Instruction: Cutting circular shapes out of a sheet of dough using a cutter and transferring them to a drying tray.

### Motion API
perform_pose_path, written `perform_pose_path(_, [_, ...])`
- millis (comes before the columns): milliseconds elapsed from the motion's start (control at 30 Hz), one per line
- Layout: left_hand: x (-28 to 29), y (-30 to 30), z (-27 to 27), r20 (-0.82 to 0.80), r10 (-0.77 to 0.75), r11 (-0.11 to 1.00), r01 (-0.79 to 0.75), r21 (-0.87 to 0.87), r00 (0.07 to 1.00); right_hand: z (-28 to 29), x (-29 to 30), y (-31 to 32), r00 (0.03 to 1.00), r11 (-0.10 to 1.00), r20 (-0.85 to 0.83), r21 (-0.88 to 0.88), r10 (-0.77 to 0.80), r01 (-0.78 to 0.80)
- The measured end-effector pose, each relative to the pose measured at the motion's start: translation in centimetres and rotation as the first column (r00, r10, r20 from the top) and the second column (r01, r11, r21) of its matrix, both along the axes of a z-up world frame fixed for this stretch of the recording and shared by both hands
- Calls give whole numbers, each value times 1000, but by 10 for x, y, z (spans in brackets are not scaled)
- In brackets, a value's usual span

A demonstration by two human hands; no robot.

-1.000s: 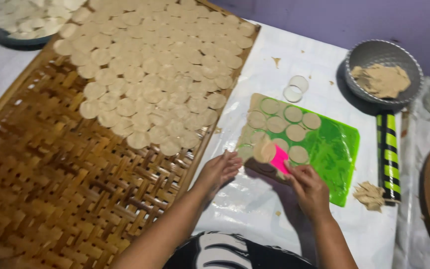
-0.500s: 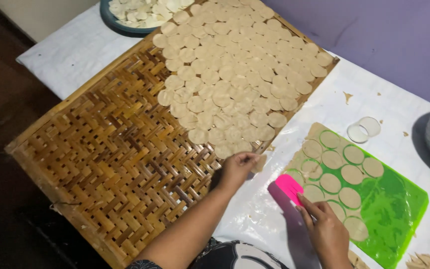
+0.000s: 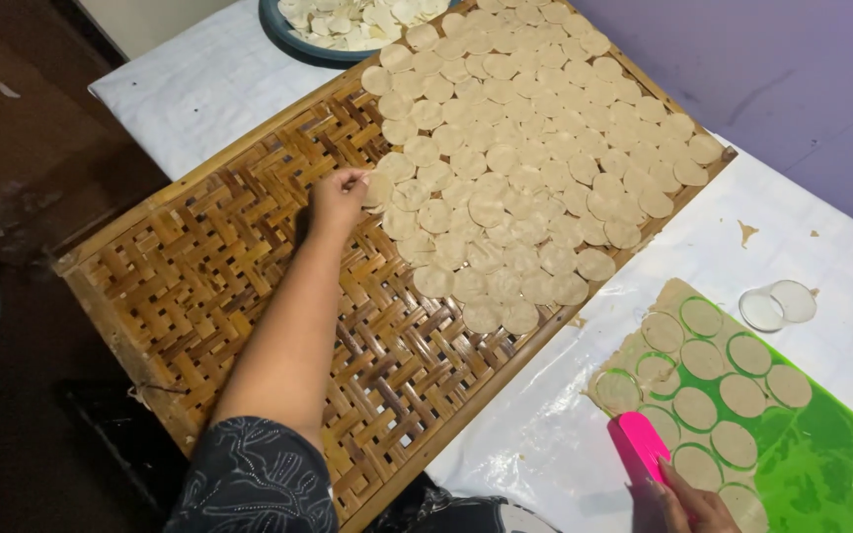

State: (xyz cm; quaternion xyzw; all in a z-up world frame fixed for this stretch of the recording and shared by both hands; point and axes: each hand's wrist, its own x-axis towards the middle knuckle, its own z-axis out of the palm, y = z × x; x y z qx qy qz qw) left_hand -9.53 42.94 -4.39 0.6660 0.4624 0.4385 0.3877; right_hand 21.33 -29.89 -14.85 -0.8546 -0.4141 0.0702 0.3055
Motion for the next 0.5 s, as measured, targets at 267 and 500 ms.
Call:
perform_pose_path(267, [5,-43,108,-282,202,969,-232,-79,938,-15,23,-24,1000,996,11,-88,14,-13])
perform_pose_path(500, [5,-12,66,-348,259,966,-243,90,901,-24,33,-31,985,994,-135,41,109,-104])
